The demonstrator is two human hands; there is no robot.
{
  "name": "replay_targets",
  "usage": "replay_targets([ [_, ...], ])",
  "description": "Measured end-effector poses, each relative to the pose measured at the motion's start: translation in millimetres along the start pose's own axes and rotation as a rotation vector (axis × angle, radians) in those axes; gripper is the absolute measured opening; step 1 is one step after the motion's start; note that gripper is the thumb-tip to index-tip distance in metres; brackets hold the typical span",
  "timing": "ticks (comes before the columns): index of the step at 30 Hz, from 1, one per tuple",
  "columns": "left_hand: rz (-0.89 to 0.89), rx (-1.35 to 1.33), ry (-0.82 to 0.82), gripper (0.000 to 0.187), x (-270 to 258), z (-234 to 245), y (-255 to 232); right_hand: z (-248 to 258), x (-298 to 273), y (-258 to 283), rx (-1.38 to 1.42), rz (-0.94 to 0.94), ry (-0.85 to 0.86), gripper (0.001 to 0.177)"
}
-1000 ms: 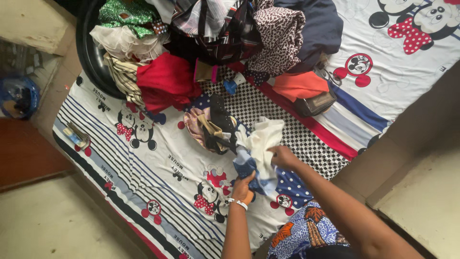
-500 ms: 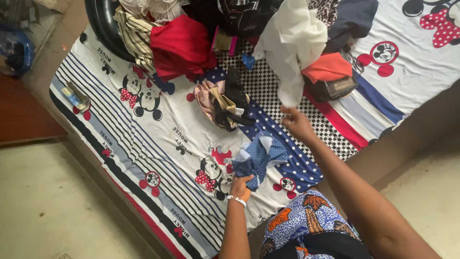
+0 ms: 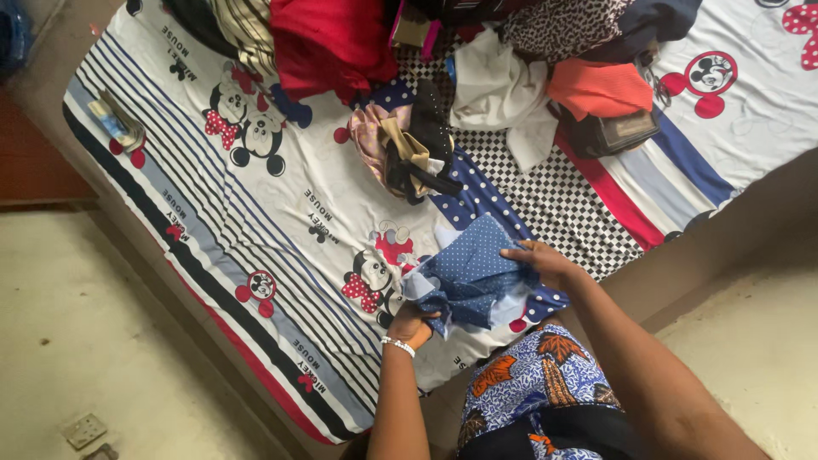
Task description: The person folds a yellow shirt, a black mesh garment, and a blue patterned cloth on a bed and places each folded item into a large container on the floor.
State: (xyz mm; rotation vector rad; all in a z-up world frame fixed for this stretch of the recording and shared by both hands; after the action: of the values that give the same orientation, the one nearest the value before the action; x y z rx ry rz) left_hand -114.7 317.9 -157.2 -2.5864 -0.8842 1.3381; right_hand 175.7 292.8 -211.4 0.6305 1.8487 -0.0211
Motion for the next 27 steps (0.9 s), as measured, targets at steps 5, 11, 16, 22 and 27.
replay_targets([
  [5,-0.168,0.204,-0.671,0.047,-1.8,130.3,21.2,80.0,3.8,20.5,-0.737,0.39,-0.505,0.056],
  [11,-0.239,0.519,-0.83,0.034,-2.5,132.5,30.2,109.9,-13.6,-4.9,-0.725,0.323,-0.777,0.05],
  [16,-0.551,0.873,-0.825,0.028,2.2,63.9,-14.8,94.2,-23.8,1.6,-0.674,0.359,-0.901,0.048],
  [22,-0.589,1.324,-0.656,0.031,15.6,-46.3,-44.6,86.1,-10.1,8.1,-0.818,0.354,-0.898,0.027],
  [27,-0.73,1.518,-0.226,0.06,78.7,-135.6,-25.3,98.1,-25.8,7.1,-0.807,0.408,-1.01,0.021],
])
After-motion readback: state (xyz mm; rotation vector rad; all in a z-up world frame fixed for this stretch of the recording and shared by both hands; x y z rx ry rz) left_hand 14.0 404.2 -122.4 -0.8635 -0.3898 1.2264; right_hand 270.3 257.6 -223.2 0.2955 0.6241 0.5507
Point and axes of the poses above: each hand's wrist, its own x-axis towards the middle knuckle, its own z-axis out of the back of the hand, y = z × x, the point moved 10 cm from there along x, towards the middle knuckle, and after that the axes turned 5 degrees about -x, right-handed, at the moved point
